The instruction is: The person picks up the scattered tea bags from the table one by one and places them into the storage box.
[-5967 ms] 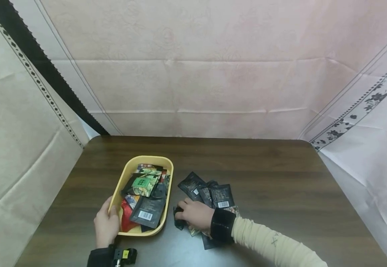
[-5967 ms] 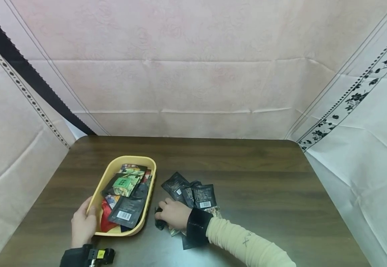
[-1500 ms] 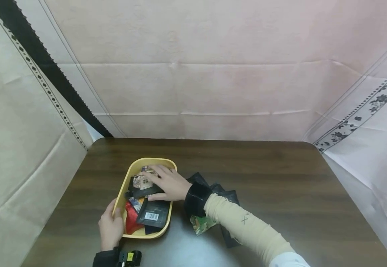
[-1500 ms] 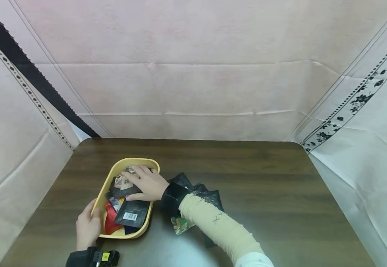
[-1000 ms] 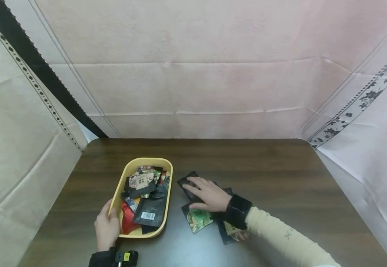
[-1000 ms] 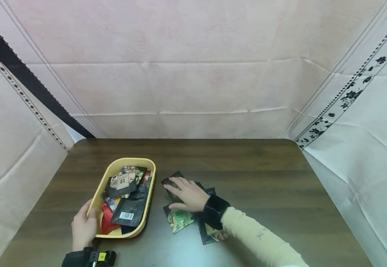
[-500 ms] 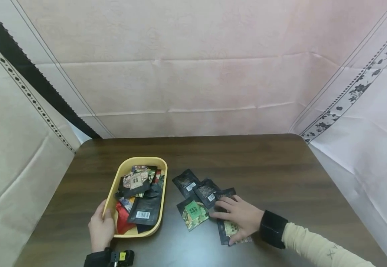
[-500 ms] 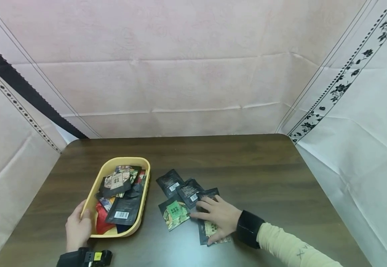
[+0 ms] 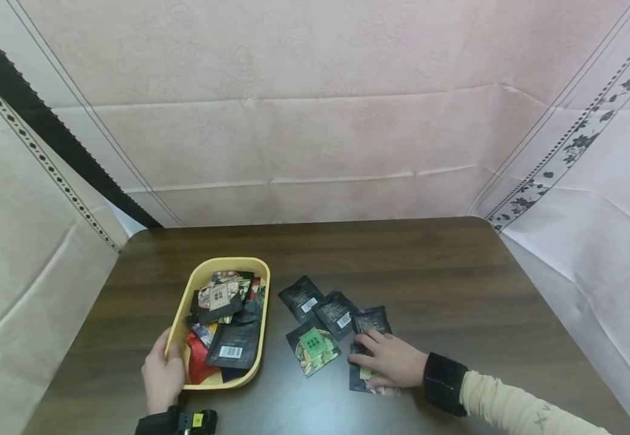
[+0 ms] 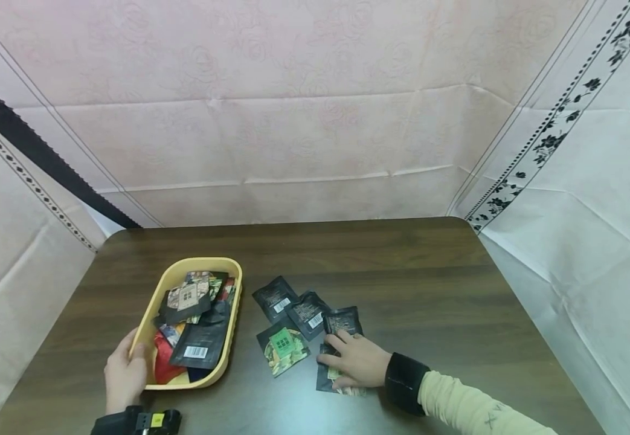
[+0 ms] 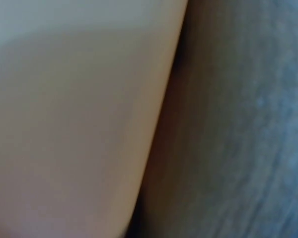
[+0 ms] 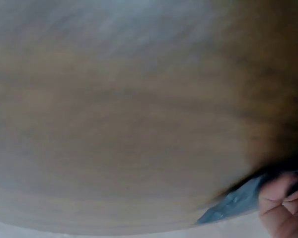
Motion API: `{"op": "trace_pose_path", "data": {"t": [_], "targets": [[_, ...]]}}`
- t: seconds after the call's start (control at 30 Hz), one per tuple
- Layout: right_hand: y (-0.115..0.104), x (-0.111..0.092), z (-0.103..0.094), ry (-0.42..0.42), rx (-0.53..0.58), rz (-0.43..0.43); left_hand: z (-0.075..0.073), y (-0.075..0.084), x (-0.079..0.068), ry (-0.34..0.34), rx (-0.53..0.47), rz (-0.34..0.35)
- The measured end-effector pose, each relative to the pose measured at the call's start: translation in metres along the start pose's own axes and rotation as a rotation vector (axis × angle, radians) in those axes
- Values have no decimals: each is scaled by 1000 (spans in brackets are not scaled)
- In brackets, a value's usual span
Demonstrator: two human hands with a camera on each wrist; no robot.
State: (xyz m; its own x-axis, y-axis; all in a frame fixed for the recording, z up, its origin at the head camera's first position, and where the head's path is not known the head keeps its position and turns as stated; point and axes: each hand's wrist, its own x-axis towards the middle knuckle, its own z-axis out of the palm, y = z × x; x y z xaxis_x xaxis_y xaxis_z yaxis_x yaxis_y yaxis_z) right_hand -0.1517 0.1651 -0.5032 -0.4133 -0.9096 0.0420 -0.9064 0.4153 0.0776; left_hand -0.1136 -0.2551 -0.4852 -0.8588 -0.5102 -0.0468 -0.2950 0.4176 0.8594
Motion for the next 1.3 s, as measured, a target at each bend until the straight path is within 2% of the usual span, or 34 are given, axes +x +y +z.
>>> {"op": "trace_pose_path", "data": {"t": [0.13, 0.33, 0.53, 0.7, 0.83, 0.97, 1.03, 1.17, 1.3], "targets": [[-5, 8, 3, 8, -33, -6, -1, 1, 0, -12, -1, -20], [-7, 14, 0, -13, -93, -56, -1, 1, -1, -4, 1, -3], [-3, 27, -12, 6, 14, 40, -1, -2, 0, -6, 3, 1], [-2, 50, -25, 83, 78, 99, -2, -2, -1, -3, -3, 0], [-2, 77, -34, 201, 111, 90, -1, -1, -1, -4, -11, -7], [-2, 115, -46, 313, 146, 54, 0, -1, 0, -14, -17, -16], [-3, 137, -55, 342, 170, 47, 0, -1, 0, -14, -23, -18], [-3, 182, -68, 347, 210, 68, -1, 1, -1, -5, -28, -19], [-4, 220, -76, 314, 230, 99, 0, 2, -3, -15, -31, -28]]}}
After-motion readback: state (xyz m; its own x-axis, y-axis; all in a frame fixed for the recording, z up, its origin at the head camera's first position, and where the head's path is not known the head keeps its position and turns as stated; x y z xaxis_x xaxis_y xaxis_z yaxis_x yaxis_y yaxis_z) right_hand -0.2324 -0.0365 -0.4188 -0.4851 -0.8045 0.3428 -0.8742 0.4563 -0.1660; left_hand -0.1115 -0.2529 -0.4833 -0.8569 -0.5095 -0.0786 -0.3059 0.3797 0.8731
